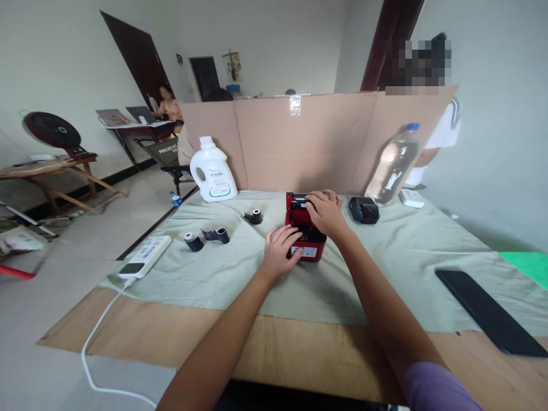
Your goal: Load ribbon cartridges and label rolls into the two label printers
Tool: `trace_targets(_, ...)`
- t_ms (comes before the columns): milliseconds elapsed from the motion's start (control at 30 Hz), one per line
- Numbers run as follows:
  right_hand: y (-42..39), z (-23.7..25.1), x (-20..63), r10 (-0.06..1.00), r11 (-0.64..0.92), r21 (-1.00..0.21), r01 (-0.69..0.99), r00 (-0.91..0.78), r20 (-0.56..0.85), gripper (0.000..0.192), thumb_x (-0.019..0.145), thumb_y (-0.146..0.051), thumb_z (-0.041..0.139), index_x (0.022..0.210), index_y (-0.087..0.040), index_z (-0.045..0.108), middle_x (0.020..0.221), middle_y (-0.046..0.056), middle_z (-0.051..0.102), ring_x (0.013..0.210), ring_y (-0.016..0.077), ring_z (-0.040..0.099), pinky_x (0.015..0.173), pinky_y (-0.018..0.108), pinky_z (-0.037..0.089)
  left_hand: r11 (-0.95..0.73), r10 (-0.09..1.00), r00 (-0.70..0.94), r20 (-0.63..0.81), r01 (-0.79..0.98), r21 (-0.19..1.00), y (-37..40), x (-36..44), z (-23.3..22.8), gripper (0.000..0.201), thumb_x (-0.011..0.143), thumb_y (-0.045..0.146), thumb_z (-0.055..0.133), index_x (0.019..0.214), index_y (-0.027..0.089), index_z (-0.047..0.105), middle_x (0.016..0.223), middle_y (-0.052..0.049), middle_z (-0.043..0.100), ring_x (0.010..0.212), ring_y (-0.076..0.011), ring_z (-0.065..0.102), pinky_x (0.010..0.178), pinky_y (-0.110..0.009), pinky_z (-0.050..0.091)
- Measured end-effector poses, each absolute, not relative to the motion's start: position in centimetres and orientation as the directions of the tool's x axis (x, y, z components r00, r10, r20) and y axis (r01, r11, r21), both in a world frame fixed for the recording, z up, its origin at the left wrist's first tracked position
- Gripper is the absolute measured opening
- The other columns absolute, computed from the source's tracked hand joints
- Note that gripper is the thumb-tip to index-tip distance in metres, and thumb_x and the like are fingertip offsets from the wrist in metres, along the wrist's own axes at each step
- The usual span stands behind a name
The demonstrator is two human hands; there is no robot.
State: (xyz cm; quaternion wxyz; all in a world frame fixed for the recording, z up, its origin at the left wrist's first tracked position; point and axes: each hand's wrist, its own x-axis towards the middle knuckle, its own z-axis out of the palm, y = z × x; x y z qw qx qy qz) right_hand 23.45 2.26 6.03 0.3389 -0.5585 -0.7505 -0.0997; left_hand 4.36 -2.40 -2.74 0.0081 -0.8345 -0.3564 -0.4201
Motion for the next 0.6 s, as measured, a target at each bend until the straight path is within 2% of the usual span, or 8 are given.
trace_targets(233,2.5,5.2,24.0,0.769,0.373,-0.208,0.904,-0.175,0.615,0.043,0.100,-0.029,0.035,0.128,-0.025,0.066,0.132,0.012,0.061,0.124,0.0360,0.040,0.105,0.060,0.027,-0.742,0.599,0.397,0.695,0.601,0.296,-2.4,4.3,-2.8,0.037,0.095,0.037,0.055,0.129,0.025,0.062,0.138,-0.008,0.063,0.136,-0.0258,0.050,0.118,-0.048,0.024)
trace_targets(433,2.6,5.1,23.7,0.773,0.392,-0.215,0.895,-0.193,0.604,0.046,0.098,-0.025,0.037,0.138,-0.024,0.059,0.145,0.008,0.057,0.132,0.0375,0.037,0.107,0.063,0.026,-0.758,0.577,0.408,0.708,0.591,0.277,-2.5,4.1,-2.7,0.037,0.095,0.036,0.055,0.130,0.025,0.060,0.140,-0.008,0.062,0.136,-0.0251,0.050,0.118,-0.048,0.024)
trace_targets(533,2.1,5.9,23.4,0.745,0.423,-0.221,0.879,-0.198,0.637,0.040,0.098,-0.025,0.041,0.129,-0.022,0.066,0.142,0.010,0.060,0.131,0.0360,0.042,0.107,0.059,0.030,-0.762,0.566,0.409,0.716,0.591,0.265,-2.4,4.0,-2.8,0.037,0.095,0.036,0.054,0.130,0.025,0.060,0.140,-0.008,0.062,0.136,-0.0252,0.050,0.118,-0.048,0.025)
trace_targets(600,2.0,6.3,23.2,0.753,0.435,-0.263,0.861,-0.188,0.630,0.035,0.098,-0.024,0.043,0.117,-0.020,0.071,0.126,0.012,0.069,0.119,0.0322,0.053,0.103,0.050,0.038,-0.767,0.554,0.406,0.727,0.588,0.257,-2.3,4.0,-2.9,0.036,0.095,0.035,0.054,0.129,0.024,0.061,0.140,-0.008,0.062,0.136,-0.0255,0.050,0.117,-0.048,0.026)
